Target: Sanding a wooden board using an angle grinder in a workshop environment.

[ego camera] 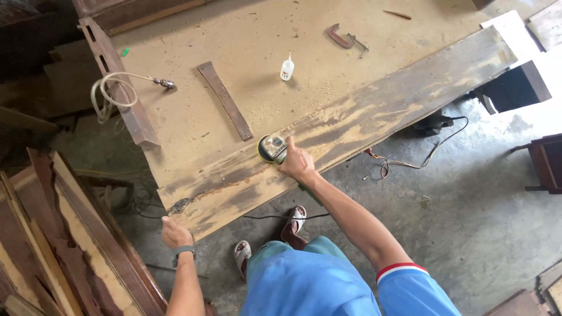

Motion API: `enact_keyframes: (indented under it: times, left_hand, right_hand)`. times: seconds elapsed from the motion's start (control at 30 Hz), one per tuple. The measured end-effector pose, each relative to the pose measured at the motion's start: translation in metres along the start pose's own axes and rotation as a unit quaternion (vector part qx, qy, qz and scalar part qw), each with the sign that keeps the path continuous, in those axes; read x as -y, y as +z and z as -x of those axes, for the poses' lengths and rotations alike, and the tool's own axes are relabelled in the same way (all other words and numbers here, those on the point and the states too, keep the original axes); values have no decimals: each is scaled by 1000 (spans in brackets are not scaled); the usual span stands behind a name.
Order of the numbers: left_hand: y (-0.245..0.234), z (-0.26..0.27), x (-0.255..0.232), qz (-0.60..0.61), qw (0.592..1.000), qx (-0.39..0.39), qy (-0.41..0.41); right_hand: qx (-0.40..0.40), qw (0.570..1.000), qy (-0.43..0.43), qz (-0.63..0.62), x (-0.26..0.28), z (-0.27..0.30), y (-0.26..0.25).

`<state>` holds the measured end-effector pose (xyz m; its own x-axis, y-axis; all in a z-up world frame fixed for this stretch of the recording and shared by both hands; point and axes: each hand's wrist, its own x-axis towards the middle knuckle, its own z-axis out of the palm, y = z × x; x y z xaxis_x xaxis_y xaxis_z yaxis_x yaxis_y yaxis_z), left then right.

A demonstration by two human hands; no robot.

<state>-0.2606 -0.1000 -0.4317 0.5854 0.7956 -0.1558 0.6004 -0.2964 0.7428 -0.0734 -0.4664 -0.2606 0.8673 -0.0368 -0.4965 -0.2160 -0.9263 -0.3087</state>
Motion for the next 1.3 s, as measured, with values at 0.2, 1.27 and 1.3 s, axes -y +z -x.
enact_keyframes:
  times: [0.2,1.27,1.3]
  left_hand:
    - [4,-2,1,-34,999,-15,14]
    - [-1,-11,-4,-149,986,-32,67]
    - [0,-9,-6,-169,984,-36,50]
  right_hand:
    - [-28,999,23,-14,-33,-18,-35]
    - [-30,995,58,-74,-99,-55,-98]
    - [-47,993,71,-86,-112,-63,-108]
